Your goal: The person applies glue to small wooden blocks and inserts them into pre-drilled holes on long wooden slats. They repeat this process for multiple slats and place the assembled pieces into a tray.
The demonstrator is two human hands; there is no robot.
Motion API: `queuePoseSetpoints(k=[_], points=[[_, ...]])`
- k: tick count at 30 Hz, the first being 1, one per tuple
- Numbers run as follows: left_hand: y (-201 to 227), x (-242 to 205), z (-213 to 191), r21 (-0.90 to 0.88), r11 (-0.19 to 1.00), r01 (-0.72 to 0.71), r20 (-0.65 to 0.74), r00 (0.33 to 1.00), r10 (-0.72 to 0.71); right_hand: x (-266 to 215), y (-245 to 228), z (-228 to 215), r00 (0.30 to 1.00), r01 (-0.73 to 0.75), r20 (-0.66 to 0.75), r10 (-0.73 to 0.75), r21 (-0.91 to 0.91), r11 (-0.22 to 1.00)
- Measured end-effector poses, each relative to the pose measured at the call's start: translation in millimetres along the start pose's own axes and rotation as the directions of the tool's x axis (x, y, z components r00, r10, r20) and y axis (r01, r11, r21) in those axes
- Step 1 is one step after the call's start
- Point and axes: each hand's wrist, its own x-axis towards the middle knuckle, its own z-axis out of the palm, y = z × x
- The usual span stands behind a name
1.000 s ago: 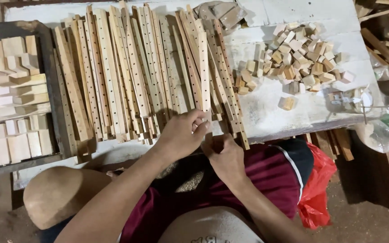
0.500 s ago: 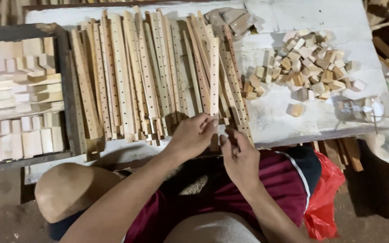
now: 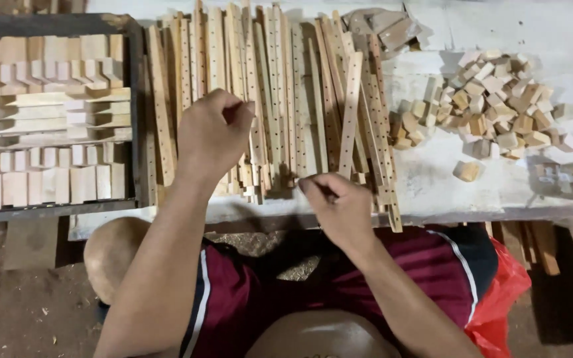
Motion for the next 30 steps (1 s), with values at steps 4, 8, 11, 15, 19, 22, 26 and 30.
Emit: queuePoseSetpoints(k=[4,8,11,15,19,22,26,30], points=[[-3.0,-3.5,8.7,0.136,0.982,0.134,0.151,0.976,-0.154,7.0,-20.7,17.0,0.997,-0.033,0.075,0.028,0.071,0.997],[-27.8,10.6,33.9,0.07,0.974,0.214,0.277,0.934,-0.225,21.2,-34.7,21.3,0.99,-0.045,0.137,0.032,0.093,0.995],[-22.4,11.7,22.9,-0.024,0.962,0.27,0.307,0.918,-0.25,27.9,-36.6,16.5,0.979,-0.115,0.184,0.092,0.122,0.986],[2.7,1.9,-26.4,-0.273,0.864,0.424,0.416,0.862,-0.292,42.2,-65.4,0.2,0.944,-0.261,0.239,0.23,0.109,0.959],[35.0,-16.0,-52.7,-0.538,0.762,0.36,0.543,0.84,-0.014,81.8,-30.6,-1.8,0.948,-0.27,0.25,0.195,0.314,0.91],[35.2,-18.6,-31.7,-0.65,0.665,0.368,0.633,0.746,0.207,95.8,-14.1,-11.0,0.947,-0.285,0.292,0.135,0.568,0.772],[42.6,-25.5,-8.2,-0.642,0.686,0.343,0.673,0.68,0.291,73.2,-53.4,-33.2,0.97,-0.238,0.144,0.195,0.406,0.882],[63.7,-29.4,-7.6,-0.622,0.756,0.203,0.616,0.722,0.313,56.5,-58.4,-36.4,0.956,-0.277,-0.047,0.289,0.17,0.946]])
